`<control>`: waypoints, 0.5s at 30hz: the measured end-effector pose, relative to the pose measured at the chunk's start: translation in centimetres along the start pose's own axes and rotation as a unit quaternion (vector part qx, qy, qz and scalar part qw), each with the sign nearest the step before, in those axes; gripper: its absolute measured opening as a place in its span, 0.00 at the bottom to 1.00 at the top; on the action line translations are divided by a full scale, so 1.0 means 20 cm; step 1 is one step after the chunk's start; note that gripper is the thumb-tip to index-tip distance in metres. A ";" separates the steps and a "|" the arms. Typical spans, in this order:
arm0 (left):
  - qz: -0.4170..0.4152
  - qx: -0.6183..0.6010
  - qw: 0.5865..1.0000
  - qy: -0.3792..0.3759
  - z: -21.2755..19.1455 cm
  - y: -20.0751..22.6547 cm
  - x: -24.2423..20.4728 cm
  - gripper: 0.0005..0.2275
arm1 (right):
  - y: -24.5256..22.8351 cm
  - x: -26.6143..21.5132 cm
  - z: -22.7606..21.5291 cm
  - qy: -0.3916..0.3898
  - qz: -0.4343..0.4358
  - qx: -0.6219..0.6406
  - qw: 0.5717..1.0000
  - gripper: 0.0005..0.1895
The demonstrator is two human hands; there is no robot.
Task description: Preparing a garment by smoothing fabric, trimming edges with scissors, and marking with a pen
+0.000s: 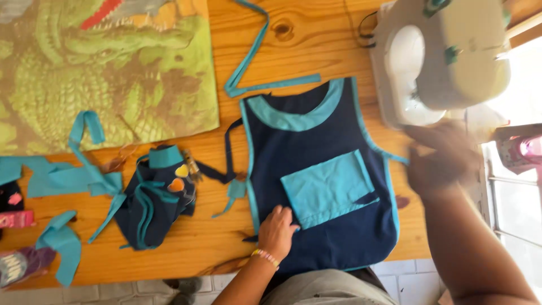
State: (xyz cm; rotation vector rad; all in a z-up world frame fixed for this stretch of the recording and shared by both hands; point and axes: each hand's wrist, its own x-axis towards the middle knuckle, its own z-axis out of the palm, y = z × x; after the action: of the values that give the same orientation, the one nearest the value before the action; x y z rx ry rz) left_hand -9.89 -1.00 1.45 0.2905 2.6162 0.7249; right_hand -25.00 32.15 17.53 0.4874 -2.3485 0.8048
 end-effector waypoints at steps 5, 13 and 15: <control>-0.052 -0.010 0.998 -0.035 0.00 0.03 0.01 0.16 | 2.34 -1.07 -0.65 -0.262 0.492 -0.359 0.749 0.74; -0.078 0.027 0.995 -0.058 0.21 -0.21 -0.01 0.18 | 1.86 0.43 -0.02 0.042 0.372 0.048 0.926 0.22; -0.056 0.041 0.996 -0.060 0.29 -0.32 -0.01 0.18 | 1.95 0.51 0.10 -0.082 0.374 -0.025 0.924 0.21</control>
State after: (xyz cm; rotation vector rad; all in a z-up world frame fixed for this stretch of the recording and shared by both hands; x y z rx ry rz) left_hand -7.76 -3.92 -6.49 0.2018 2.5285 0.5465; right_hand -53.32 58.53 6.13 -0.4261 -2.7205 1.0517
